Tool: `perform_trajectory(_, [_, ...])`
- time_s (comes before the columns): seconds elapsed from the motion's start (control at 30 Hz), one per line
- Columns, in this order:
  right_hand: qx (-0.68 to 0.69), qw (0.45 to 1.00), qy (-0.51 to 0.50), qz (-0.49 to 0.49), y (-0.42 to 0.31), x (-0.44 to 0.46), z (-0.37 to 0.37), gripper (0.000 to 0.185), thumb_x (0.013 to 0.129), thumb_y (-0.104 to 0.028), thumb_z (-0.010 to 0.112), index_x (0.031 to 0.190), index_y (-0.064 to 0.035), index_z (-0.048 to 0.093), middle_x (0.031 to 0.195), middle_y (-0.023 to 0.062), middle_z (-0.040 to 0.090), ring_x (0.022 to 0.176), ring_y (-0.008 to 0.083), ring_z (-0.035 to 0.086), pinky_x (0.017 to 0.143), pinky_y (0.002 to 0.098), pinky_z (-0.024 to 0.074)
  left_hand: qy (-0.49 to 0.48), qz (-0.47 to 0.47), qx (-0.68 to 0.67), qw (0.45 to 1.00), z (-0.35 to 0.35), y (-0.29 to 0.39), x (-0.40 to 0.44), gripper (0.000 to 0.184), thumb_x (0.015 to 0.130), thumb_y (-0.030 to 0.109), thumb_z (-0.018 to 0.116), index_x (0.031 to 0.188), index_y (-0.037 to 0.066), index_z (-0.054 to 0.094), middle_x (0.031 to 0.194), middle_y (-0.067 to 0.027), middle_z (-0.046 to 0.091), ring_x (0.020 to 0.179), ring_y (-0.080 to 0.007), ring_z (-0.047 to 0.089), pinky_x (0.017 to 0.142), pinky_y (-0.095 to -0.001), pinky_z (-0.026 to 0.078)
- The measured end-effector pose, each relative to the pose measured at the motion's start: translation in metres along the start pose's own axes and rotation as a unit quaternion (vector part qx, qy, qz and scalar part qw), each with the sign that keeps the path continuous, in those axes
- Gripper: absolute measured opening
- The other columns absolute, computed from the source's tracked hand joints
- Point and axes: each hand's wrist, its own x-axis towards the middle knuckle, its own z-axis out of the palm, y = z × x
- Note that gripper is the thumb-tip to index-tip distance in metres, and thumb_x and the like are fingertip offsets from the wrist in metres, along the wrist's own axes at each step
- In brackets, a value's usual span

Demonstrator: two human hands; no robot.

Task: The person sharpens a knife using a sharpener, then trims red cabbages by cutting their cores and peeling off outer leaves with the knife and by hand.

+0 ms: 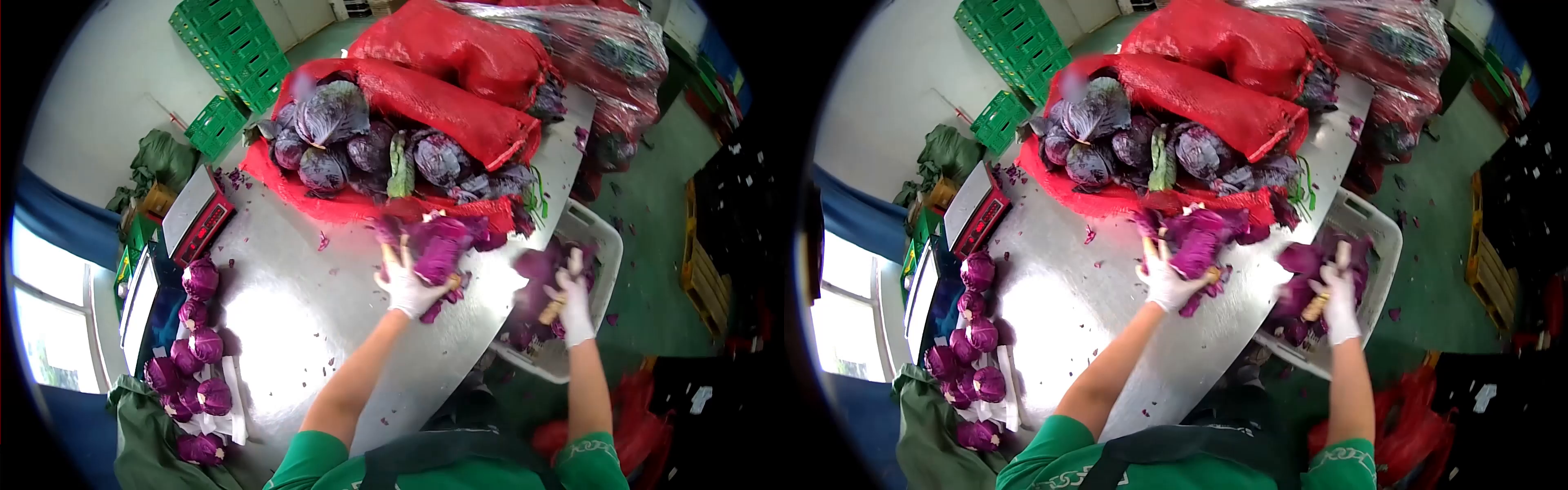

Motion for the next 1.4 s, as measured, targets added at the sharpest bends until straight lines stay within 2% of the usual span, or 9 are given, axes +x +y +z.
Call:
perform_trajectory(0.23, [-0.305, 0.879, 0.119, -0.348, -0.103, 0.076, -0.023, 0.048, 0.097, -0.006, 0.047, 0.145, -0.0067, 0.043, 0.140, 0.0090, 0.051, 0.120, 0.0211, 0.054, 0.105, 0.0304, 0.0388, -0.192, 0.068, -0.029, 0.979, 0.061, 0.144, 0.006, 0.126, 0.059, 0.057, 0.082, 0.156, 0.023, 0.009, 0.151, -0.0426, -0.010, 0.144, -0.0524, -0.009, 0.106, -0.0710, 0.012])
perform_trajectory(0.37, [-0.332, 0.899, -0.167, -0.232, -0.136, 0.070, 0.119, 0.035, 0.100, -0.013, 0.044, 0.131, -0.0066, 0.057, 0.128, 0.0095, 0.062, 0.115, 0.0214, 0.059, 0.097, 0.0313, 0.0451, -0.405, 0.239, -0.054, 0.881, 0.081, 0.196, 0.012, 0.115, 0.070, 0.046, 0.079, 0.156, 0.015, 0.009, 0.154, -0.0366, -0.013, 0.145, -0.0504, -0.009, 0.116, -0.0602, 0.009])
perform_trajectory(0.57, [-0.608, 0.656, -0.307, -0.324, -0.122, 0.133, 0.246, 0.039, 0.090, -0.008, 0.044, 0.126, -0.0107, 0.060, 0.125, 0.0170, 0.060, 0.112, 0.0336, 0.058, 0.098, 0.0416, 0.0458, -0.615, 0.391, -0.126, 0.673, 0.032, 0.166, 0.025, 0.067, 0.089, 0.027, 0.062, 0.148, 0.009, 0.036, 0.150, -0.0242, 0.035, 0.140, -0.0376, 0.033, 0.114, -0.0445, 0.030])
perform_trajectory(0.73, [-0.612, 0.628, -0.037, -0.480, -0.180, 0.280, 0.261, 0.065, 0.088, -0.001, 0.044, 0.148, -0.0245, 0.038, 0.155, 0.0235, 0.026, 0.142, 0.0434, 0.027, 0.115, 0.0451, 0.0294, -0.117, 0.294, -0.050, 0.947, -0.089, 0.049, 0.160, 0.058, 0.083, 0.023, 0.066, 0.137, 0.007, 0.051, 0.131, -0.0179, 0.058, 0.122, -0.0329, 0.054, 0.105, -0.0391, 0.041])
perform_trajectory(0.83, [-0.646, 0.616, 0.006, -0.450, -0.211, 0.312, 0.270, 0.065, 0.091, -0.004, 0.045, 0.150, -0.0268, 0.032, 0.155, 0.0211, 0.028, 0.140, 0.0434, 0.029, 0.115, 0.0459, 0.0309, 0.174, -0.088, 0.261, 0.945, -0.163, -0.012, 0.229, 0.105, 0.068, 0.040, 0.079, 0.153, 0.015, 0.022, 0.154, -0.0275, 0.022, 0.144, -0.0460, 0.016, 0.106, -0.0581, 0.032])
perform_trajectory(1.0, [-0.497, 0.649, -0.123, -0.562, -0.170, 0.237, 0.313, 0.046, 0.092, -0.004, 0.047, 0.136, -0.0165, 0.055, 0.145, 0.0142, 0.045, 0.126, 0.0335, 0.048, 0.104, 0.0407, 0.0422, 0.100, -0.399, 0.157, 0.898, -0.186, -0.205, 0.270, 0.077, 0.080, 0.036, 0.065, 0.148, 0.015, 0.036, 0.145, -0.0235, 0.041, 0.137, -0.0376, 0.037, 0.107, -0.0493, 0.038])
perform_trajectory(1.2, [-0.340, 0.734, -0.401, -0.430, -0.109, 0.107, 0.346, 0.034, 0.083, -0.003, 0.057, 0.116, -0.0114, 0.062, 0.092, 0.0125, 0.068, 0.087, 0.0314, 0.068, 0.078, 0.0355, 0.0550, 0.195, -0.331, 0.005, 0.923, -0.151, -0.212, 0.200, 0.048, 0.087, 0.019, 0.046, 0.133, 0.011, 0.055, 0.116, -0.0253, 0.064, 0.111, -0.0409, 0.060, 0.095, -0.0444, 0.047])
perform_trajectory(1.3, [-0.449, 0.549, -0.434, -0.556, -0.056, 0.104, 0.330, 0.025, 0.082, -0.009, 0.058, 0.104, -0.0146, 0.068, 0.082, 0.0170, 0.066, 0.064, 0.0371, 0.063, 0.059, 0.0487, 0.0521, 0.208, -0.295, -0.024, 0.932, -0.104, -0.205, 0.163, 0.043, 0.089, 0.019, 0.046, 0.129, 0.009, 0.056, 0.113, -0.0277, 0.063, 0.106, -0.0454, 0.059, 0.092, -0.0491, 0.046])
perform_trajectory(1.4, [-0.502, 0.571, -0.491, -0.425, -0.055, 0.060, 0.315, 0.033, 0.083, -0.006, 0.057, 0.114, -0.0169, 0.065, 0.091, 0.0117, 0.066, 0.076, 0.0338, 0.065, 0.064, 0.0457, 0.0530, 0.277, -0.238, -0.162, 0.917, -0.059, -0.178, 0.116, 0.034, 0.091, 0.014, 0.046, 0.122, 0.006, 0.057, 0.108, -0.0291, 0.063, 0.103, -0.0472, 0.058, 0.088, -0.0490, 0.046])
